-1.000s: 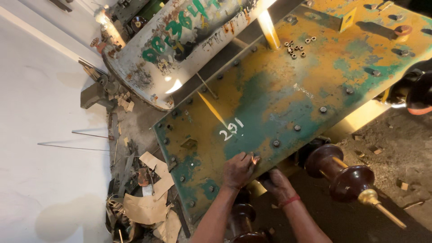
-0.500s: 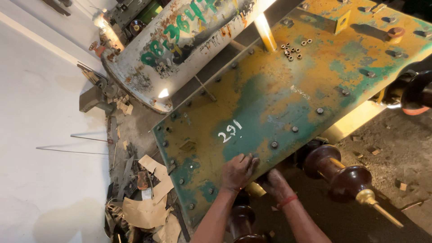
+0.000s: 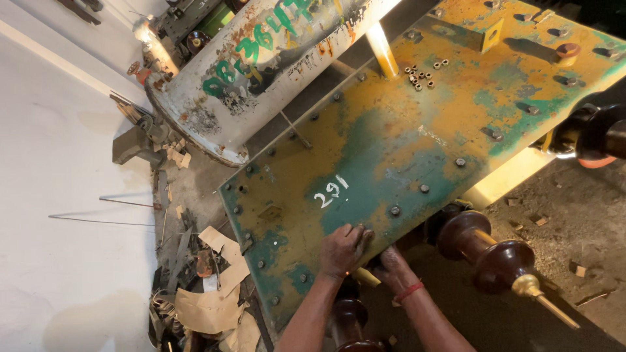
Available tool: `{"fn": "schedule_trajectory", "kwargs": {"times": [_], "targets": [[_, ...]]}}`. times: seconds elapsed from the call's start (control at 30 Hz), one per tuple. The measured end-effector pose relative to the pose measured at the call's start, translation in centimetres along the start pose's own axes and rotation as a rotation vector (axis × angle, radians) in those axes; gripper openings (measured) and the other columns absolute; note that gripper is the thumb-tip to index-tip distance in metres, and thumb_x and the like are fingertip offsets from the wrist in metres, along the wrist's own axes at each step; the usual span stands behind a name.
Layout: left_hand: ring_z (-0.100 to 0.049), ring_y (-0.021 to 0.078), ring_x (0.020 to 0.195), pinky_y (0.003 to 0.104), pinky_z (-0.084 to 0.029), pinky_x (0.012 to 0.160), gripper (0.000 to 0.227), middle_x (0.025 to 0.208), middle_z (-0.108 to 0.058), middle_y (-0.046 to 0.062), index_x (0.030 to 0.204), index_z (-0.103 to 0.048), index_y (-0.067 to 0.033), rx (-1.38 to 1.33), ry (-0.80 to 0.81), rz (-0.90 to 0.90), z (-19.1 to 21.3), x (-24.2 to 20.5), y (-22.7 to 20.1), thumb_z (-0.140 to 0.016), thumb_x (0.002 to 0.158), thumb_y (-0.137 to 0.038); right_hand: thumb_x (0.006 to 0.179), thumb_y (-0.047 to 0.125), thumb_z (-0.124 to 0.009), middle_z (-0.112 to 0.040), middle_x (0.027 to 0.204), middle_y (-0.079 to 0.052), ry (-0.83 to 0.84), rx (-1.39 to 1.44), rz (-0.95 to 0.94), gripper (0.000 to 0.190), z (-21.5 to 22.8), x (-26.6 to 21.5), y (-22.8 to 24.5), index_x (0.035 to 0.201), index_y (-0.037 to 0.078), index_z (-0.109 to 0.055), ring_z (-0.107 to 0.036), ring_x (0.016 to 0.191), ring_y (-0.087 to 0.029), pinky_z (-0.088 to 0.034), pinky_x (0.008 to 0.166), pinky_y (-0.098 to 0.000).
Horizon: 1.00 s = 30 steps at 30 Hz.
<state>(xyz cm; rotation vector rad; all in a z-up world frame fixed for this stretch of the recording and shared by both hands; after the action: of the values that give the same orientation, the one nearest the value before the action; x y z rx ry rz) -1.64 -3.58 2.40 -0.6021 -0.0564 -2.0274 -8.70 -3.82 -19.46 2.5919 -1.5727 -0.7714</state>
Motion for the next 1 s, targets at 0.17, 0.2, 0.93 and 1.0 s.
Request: {"fn": "schedule_trajectory", "kwargs": {"times": [0.17, 0.2, 0.93, 1.0], "targets": [[-0.065, 0.0289, 0.069, 0.042, -0.052, 0.058, 0.021, 0.078, -0.060, 0.008, 0.097, -0.073, -0.0098, 0.004, 0.029, 0.019, 0.0, -0.1, 0.1, -0.072, 0.096, -0.031, 0.100, 0.036, -0.057, -0.071, 0.107, -0.001, 0.105, 0.119, 0.004, 0.030, -1.0, -0.6, 0.0, 0.116, 0.014, -0.068, -0.067, 0.093, -0.016, -0.056, 0.078, -0.0335], [-0.065, 0.0302, 0.070, 0.043, -0.052, 0.059, 0.020, 0.078, -0.061, 0.008, 0.097, -0.073, -0.0099, -0.005, -0.018, -0.003, 0.2, -0.1, 0.0, -0.073, 0.094, -0.030, 0.100, 0.036, -0.057, -0.071, 0.108, 0.000, 0.125, 0.203, 0.023, 0.030, -1.1, -0.3, -0.1, 0.117, 0.014, -0.068, -0.067, 0.095, -0.016, -0.056, 0.079, -0.0327], [-0.059, 0.0141, 0.073, 0.029, -0.045, 0.062, 0.030, 0.092, -0.070, 0.008, 0.125, -0.068, 0.0038, -1.567, 0.176, 0.849, -9.1, -6.9, -1.4, -0.060, 0.106, -0.017, 0.089, 0.016, -0.072, -0.074, 0.105, -0.003, -0.158, -1.158, 0.747, 0.032, -6.0, -16.5, 7.6, 0.120, 0.005, -0.070, -0.069, 0.096, -0.014, -0.058, 0.078, -0.0301], [-0.055, 0.0112, 0.068, 0.027, -0.046, 0.058, 0.035, 0.089, -0.067, 0.004, 0.127, -0.069, 0.0001, -1.247, 0.307, 0.787, -10.0, -6.9, -1.4, -0.055, 0.106, -0.023, 0.091, 0.016, -0.073, -0.073, 0.105, -0.005, -0.222, -1.330, 0.713, 0.034, -7.6, -18.2, 9.0, 0.123, 0.006, -0.071, -0.071, 0.097, -0.014, -0.058, 0.081, -0.0305]]}}
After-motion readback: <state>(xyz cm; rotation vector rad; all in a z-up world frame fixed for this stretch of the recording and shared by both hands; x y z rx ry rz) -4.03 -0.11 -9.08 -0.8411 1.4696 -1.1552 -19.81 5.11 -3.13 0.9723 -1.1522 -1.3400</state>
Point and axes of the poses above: each hand's wrist, its own x-axis towards the middle knuckle, its own z-axis out of the back of the hand, y = z × x, the point moved 5 cm from there along x, towards the middle knuckle
